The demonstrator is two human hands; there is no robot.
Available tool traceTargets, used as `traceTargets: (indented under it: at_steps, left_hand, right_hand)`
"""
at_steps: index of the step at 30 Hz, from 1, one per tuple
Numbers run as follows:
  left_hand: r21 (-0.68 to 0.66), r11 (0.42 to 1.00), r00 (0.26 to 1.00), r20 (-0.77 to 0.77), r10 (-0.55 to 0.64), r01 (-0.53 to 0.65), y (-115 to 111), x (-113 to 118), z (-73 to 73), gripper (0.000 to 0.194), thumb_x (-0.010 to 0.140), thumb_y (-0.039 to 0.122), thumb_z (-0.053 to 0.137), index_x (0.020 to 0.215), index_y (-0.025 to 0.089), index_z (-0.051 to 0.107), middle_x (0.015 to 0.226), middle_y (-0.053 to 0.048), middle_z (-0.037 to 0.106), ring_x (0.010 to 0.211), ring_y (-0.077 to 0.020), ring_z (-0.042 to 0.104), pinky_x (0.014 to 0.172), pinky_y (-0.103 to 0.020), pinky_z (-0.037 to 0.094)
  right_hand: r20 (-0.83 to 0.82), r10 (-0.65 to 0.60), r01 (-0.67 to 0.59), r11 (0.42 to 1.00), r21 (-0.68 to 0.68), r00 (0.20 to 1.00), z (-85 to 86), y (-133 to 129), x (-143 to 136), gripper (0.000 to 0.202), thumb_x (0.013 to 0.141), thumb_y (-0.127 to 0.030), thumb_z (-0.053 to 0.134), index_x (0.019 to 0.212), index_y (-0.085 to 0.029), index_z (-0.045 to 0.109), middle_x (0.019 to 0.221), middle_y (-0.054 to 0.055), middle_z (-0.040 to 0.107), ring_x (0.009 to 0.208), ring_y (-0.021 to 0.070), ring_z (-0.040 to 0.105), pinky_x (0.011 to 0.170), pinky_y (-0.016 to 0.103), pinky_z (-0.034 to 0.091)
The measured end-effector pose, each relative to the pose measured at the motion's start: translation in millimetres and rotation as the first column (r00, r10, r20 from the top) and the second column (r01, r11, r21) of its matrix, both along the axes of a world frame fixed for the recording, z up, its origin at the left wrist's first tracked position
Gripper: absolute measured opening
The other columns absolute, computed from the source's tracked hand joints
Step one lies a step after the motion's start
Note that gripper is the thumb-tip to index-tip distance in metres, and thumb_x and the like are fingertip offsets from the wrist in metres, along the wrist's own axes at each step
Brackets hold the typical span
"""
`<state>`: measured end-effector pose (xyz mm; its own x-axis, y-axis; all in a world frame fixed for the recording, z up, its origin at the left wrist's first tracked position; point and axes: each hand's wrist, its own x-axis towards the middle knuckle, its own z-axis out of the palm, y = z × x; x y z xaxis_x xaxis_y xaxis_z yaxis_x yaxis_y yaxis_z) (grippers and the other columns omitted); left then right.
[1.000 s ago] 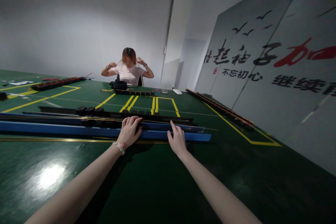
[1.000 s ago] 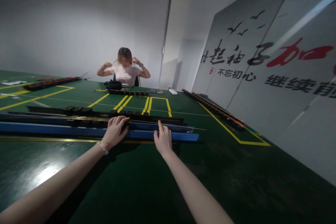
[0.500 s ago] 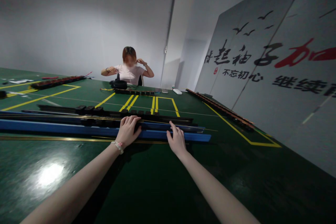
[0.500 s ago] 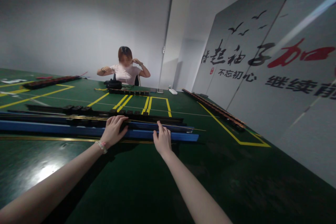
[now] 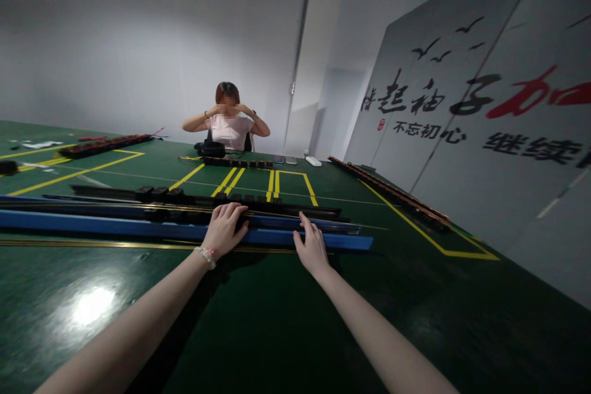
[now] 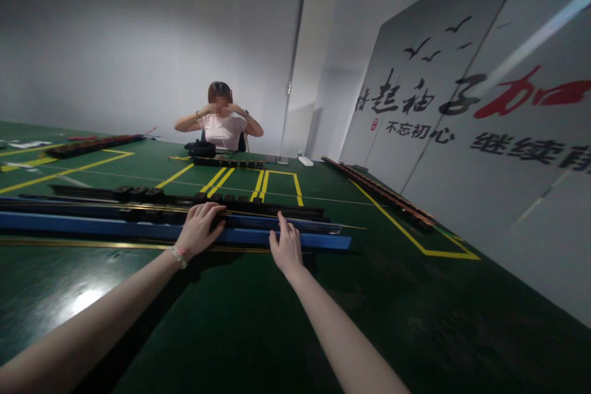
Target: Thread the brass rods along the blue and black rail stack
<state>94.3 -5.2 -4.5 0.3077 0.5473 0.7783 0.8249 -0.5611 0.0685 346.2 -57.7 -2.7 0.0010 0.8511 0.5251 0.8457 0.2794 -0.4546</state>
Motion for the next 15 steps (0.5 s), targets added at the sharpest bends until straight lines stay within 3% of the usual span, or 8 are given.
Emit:
traceTargets:
  at_steps: [9, 15]
  left_hand:
    - [0.024, 0.999, 0.999, 0.0, -0.043, 0.043, -1.0, -5.7, 2.0, 0.029, 0.091, 0.03, 0.043, 0.116, 0.021, 0.055, 0.112, -0.007, 0.062, 0.105, -0.0212, 0.055, 0.096, -0.04, 0.037]
    - [0.047, 0.997, 0.998, 0.005, -0.062, 0.062, -1.7, -17.2, 6.1, 0.027, 0.091, 0.027, 0.043, 0.113, 0.024, 0.059, 0.107, -0.003, 0.066, 0.102, -0.019, 0.058, 0.097, -0.04, 0.037]
  right_hand:
    - [0.089, 0.034, -0.029, 0.998, -0.048, 0.995, -4.0, 1.1, 0.8, 0.056, 0.094, -0.04, 0.036, 0.147, -0.024, 0.03, 0.12, 0.008, 0.06, 0.112, 0.0219, 0.055, 0.093, 0.039, 0.046]
    - [0.085, -0.03, 0.033, 0.999, -0.03, 0.996, -2.2, 2.5, 1.2, 0.054, 0.095, -0.042, 0.035, 0.145, -0.02, 0.034, 0.127, 0.008, 0.059, 0.12, 0.0216, 0.049, 0.105, 0.042, 0.033]
